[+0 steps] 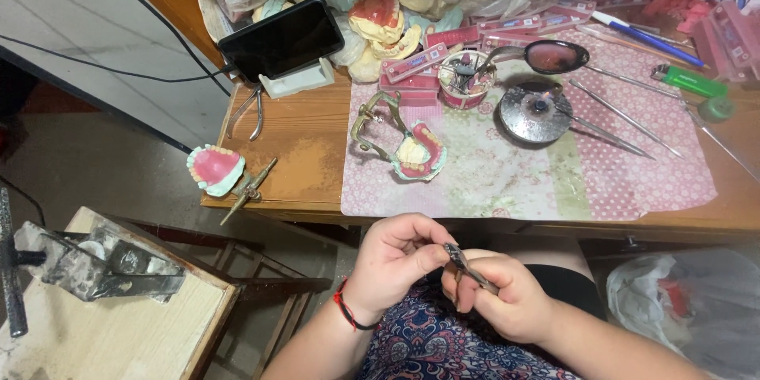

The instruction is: The person trims a small metal component with pliers and kemudian uses a metal probe to apply a substance to the interior of a dental mold.

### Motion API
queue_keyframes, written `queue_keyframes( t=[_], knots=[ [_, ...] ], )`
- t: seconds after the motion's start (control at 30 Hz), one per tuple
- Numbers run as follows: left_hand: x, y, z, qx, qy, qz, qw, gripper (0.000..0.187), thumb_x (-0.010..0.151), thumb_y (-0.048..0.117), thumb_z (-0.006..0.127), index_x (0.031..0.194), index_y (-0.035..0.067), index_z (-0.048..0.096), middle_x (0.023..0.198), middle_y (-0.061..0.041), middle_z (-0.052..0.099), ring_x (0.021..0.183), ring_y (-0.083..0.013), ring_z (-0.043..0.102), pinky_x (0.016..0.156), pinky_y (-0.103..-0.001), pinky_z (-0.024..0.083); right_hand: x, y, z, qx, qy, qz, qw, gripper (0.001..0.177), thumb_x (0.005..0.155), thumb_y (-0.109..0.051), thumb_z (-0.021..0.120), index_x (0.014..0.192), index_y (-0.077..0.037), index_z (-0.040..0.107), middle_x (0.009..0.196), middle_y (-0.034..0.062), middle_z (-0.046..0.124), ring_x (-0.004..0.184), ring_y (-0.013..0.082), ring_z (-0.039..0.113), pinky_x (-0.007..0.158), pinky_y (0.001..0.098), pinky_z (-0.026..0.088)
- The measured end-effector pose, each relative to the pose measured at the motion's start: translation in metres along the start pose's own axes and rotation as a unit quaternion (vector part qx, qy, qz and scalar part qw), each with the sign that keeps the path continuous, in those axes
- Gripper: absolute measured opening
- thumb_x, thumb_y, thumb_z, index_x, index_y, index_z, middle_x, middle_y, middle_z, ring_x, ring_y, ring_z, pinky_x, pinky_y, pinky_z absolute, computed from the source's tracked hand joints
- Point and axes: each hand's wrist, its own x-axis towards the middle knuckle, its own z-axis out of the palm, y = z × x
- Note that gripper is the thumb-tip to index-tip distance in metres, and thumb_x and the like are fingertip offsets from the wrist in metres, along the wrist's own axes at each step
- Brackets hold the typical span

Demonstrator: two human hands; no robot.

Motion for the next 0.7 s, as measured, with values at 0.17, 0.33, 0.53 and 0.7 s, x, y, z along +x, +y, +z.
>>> queue_keyframes(
  t=[0.17, 0.33, 0.53, 0.7],
  knots=[
    [0.000, 0.027, 0.001, 0.140, 0.026, 0.023, 0.989, 0.009, 0.096, 0.012, 0.071, 0.102, 0.005, 0.072, 0.086, -0.002, 0.075, 0.075, -0.0066, 0.067, 0.071, -0.023, 0.056, 0.004, -0.002, 0.001, -0.038, 0.037, 0.025, 0.998, 0.024, 0.087, 0.000, 0.051, 0.072, -0.013, 0.064, 0.080, 0.0019, 0.061, 0.074, 0.0172, 0.059, 0.073, 0.0323, 0.051],
    [0.003, 0.047, 0.001, 0.372, 0.068, 0.138, 0.915, 0.002, 0.088, 0.013, 0.072, 0.089, 0.013, 0.072, 0.082, 0.001, 0.075, 0.073, -0.0153, 0.071, 0.071, -0.029, 0.056, 0.000, 0.008, 0.003, -0.060, 0.061, 0.052, 0.995, 0.022, 0.084, -0.004, 0.052, 0.072, -0.012, 0.069, 0.084, 0.0024, 0.065, 0.078, 0.0165, 0.063, 0.076, 0.0317, 0.052],
    [0.003, 0.056, 0.001, 0.413, 0.066, 0.169, 0.893, 0.005, 0.087, 0.014, 0.074, 0.084, 0.012, 0.070, 0.079, 0.001, 0.071, 0.070, -0.0152, 0.068, 0.065, -0.028, 0.053, -0.001, 0.010, 0.006, -0.089, 0.075, 0.055, 0.992, 0.023, 0.084, -0.006, 0.052, 0.073, -0.012, 0.072, 0.086, 0.0027, 0.067, 0.081, 0.0170, 0.067, 0.078, 0.0315, 0.054],
    [0.005, 0.053, 0.006, 0.440, 0.074, 0.182, 0.876, 0.007, 0.085, 0.015, 0.071, 0.080, 0.013, 0.068, 0.075, 0.002, 0.068, 0.067, -0.0169, 0.065, 0.061, -0.031, 0.051, -0.003, 0.013, 0.012, -0.118, 0.114, 0.061, 0.985, 0.026, 0.079, 0.000, 0.050, 0.072, -0.013, 0.071, 0.085, 0.0023, 0.067, 0.082, 0.0172, 0.067, 0.079, 0.0308, 0.054]
  ],
)
